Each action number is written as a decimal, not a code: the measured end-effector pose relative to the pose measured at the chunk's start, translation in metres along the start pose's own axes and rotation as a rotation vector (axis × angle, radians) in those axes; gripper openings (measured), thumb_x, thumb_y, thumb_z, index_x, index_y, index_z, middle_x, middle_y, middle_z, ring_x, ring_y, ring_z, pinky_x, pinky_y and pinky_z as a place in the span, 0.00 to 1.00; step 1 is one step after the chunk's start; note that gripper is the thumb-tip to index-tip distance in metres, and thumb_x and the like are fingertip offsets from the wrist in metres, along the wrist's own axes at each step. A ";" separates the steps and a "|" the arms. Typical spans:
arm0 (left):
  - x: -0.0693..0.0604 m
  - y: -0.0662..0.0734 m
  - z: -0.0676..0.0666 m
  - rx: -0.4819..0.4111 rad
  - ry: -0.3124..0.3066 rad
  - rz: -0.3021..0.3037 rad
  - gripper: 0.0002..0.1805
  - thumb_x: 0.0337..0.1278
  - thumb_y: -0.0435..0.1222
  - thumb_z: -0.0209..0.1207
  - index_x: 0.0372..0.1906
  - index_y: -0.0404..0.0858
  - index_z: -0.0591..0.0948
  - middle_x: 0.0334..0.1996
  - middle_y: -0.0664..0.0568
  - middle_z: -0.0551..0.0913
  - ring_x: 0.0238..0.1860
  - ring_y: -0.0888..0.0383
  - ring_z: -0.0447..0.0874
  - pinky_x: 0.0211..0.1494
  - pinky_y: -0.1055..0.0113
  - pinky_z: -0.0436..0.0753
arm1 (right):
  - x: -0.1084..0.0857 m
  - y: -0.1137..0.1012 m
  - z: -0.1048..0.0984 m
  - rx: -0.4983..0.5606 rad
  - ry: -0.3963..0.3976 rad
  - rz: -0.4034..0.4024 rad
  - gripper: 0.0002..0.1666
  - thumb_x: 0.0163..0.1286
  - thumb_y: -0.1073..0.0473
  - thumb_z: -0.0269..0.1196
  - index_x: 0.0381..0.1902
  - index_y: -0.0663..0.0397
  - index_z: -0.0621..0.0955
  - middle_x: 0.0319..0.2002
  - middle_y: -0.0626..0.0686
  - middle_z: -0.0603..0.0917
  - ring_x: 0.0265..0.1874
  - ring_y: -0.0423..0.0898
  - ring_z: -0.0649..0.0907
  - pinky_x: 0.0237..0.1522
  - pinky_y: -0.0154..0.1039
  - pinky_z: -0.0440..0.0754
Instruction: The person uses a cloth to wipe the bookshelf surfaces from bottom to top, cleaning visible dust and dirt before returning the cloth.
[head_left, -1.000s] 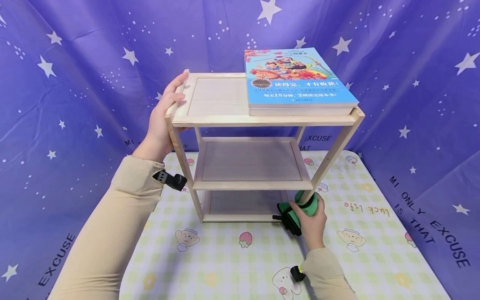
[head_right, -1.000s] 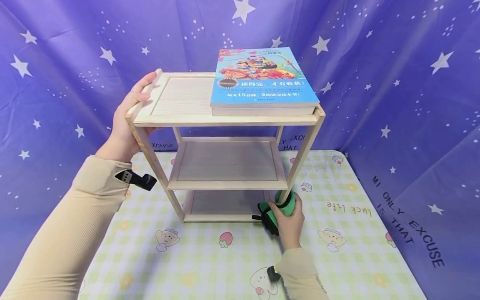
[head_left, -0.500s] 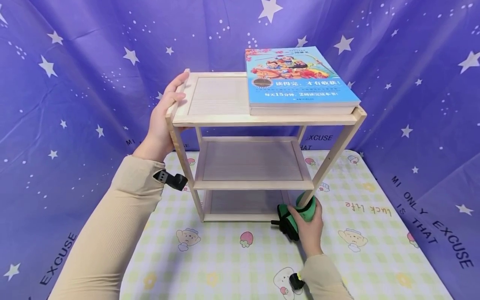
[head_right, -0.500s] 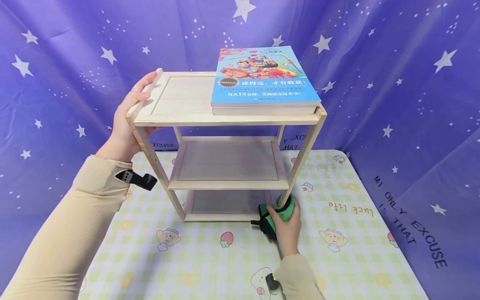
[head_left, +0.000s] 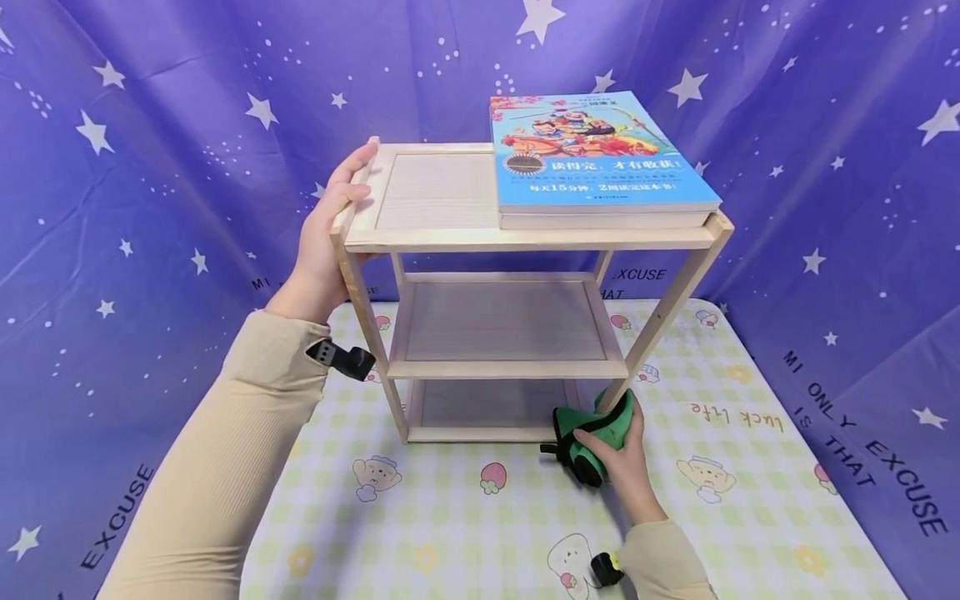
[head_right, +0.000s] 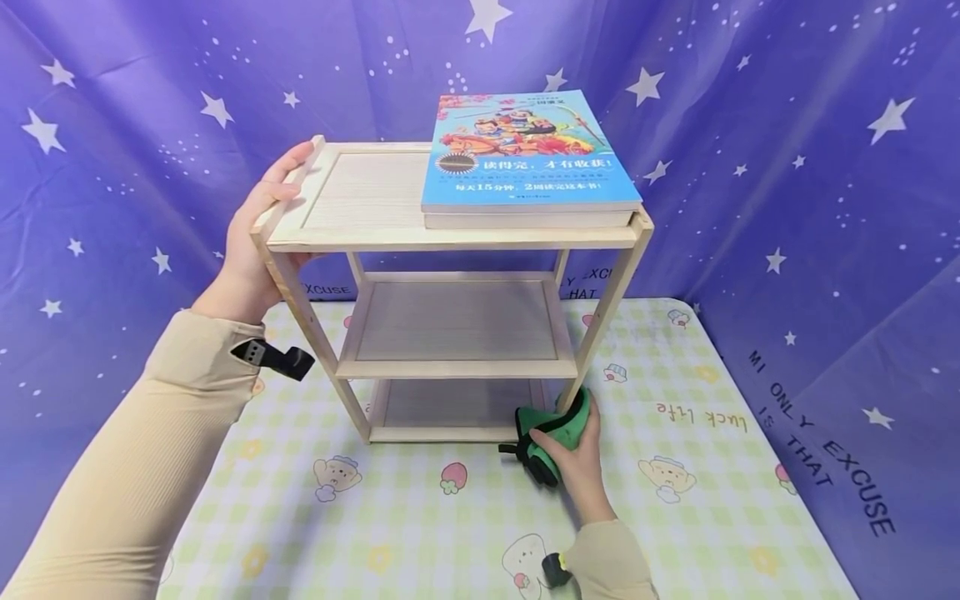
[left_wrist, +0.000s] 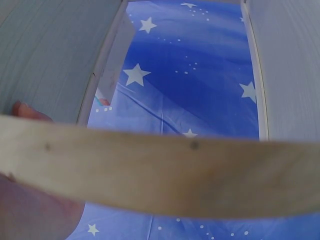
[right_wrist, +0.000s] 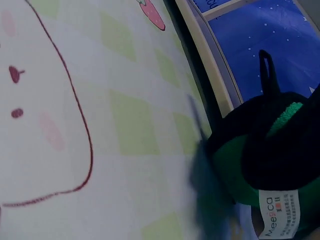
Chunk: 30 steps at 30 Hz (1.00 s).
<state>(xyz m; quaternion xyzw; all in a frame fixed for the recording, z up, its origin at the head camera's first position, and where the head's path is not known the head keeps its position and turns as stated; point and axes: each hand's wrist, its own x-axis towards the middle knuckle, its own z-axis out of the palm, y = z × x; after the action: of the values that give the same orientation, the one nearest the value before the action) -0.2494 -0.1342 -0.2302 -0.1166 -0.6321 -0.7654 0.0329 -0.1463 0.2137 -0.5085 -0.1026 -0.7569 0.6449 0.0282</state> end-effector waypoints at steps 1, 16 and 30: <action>0.000 0.000 0.000 -0.002 0.000 0.000 0.32 0.64 0.40 0.42 0.75 0.58 0.63 0.74 0.54 0.60 0.64 0.53 0.64 0.57 0.60 0.66 | 0.000 0.000 0.000 -0.008 0.006 -0.007 0.67 0.62 0.56 0.69 0.79 0.33 0.33 0.78 0.63 0.48 0.74 0.62 0.55 0.72 0.61 0.53; 0.001 0.000 0.000 0.016 0.005 0.001 0.32 0.64 0.40 0.41 0.74 0.59 0.63 0.74 0.54 0.60 0.63 0.52 0.65 0.56 0.60 0.67 | 0.002 -0.013 0.006 -0.023 0.257 -0.039 0.58 0.58 0.62 0.72 0.79 0.38 0.52 0.68 0.50 0.66 0.58 0.38 0.69 0.54 0.26 0.65; 0.001 0.000 0.000 0.001 0.002 0.005 0.33 0.64 0.40 0.41 0.75 0.58 0.62 0.74 0.53 0.60 0.62 0.53 0.66 0.56 0.59 0.67 | -0.006 -0.044 0.006 0.071 0.265 -0.061 0.53 0.65 0.54 0.69 0.78 0.30 0.50 0.73 0.47 0.62 0.64 0.40 0.67 0.57 0.23 0.63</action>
<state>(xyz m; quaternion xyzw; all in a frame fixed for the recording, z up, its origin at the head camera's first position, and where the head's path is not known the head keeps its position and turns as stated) -0.2500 -0.1342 -0.2305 -0.1175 -0.6320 -0.7652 0.0357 -0.1469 0.2004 -0.4659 -0.1627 -0.7261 0.6507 0.1512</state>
